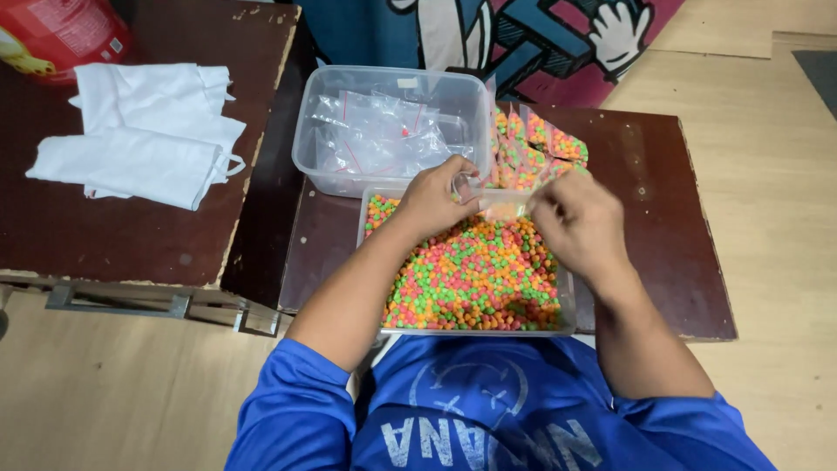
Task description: Manually filling small plastic bags with colorful candies from a large container using fingers.
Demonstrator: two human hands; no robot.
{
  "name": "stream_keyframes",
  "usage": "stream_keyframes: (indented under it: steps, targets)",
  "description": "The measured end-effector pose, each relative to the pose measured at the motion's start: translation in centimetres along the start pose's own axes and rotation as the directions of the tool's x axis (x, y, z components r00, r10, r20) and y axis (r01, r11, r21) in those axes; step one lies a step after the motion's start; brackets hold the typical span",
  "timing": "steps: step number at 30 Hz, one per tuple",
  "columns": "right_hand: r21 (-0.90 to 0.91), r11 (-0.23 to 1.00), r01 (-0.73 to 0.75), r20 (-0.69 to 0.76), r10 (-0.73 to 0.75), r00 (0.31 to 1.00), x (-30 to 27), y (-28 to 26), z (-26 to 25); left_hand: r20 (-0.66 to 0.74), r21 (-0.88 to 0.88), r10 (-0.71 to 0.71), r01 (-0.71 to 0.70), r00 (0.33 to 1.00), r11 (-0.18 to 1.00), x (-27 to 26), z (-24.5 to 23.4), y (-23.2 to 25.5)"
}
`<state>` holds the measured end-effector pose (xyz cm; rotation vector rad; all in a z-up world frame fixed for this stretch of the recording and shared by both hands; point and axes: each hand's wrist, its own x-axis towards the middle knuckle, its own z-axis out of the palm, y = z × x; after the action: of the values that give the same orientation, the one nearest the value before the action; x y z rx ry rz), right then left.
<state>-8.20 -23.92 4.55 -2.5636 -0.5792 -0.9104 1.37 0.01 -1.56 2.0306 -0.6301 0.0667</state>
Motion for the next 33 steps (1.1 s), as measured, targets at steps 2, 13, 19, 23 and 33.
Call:
stream_keyframes:
  steps: [2,13,19,23,33]
  targets:
    - [0.12,0.993,-0.02,0.202,-0.005,0.979,-0.5,-2.3,-1.1,-0.003,-0.011,0.003,-0.003,1.0,1.0,-0.3,-0.2,0.7]
    - [-0.07,0.998,0.009,0.539,0.03,0.842,-3.2,-1.1,3.4,0.007,-0.003,-0.015,0.015,1.0,1.0,-0.4,-0.6,1.5]
    - [-0.215,0.972,-0.097,0.294,0.159,0.943,-3.3,1.4,4.5,-0.017,0.005,-0.019,0.019,1.0,1.0,-0.4,-0.4,1.0]
    - [-0.255,0.964,-0.079,0.2,0.132,0.971,-4.2,3.0,7.1,-0.021,-0.013,-0.008,0.007,1.0,1.0,-0.3,-0.3,0.7]
    - [-0.073,0.997,-0.024,0.203,0.039,0.978,-3.8,1.3,7.2,-0.021,-0.023,0.015,-0.016,1.0,1.0,-0.6,-0.7,1.7]
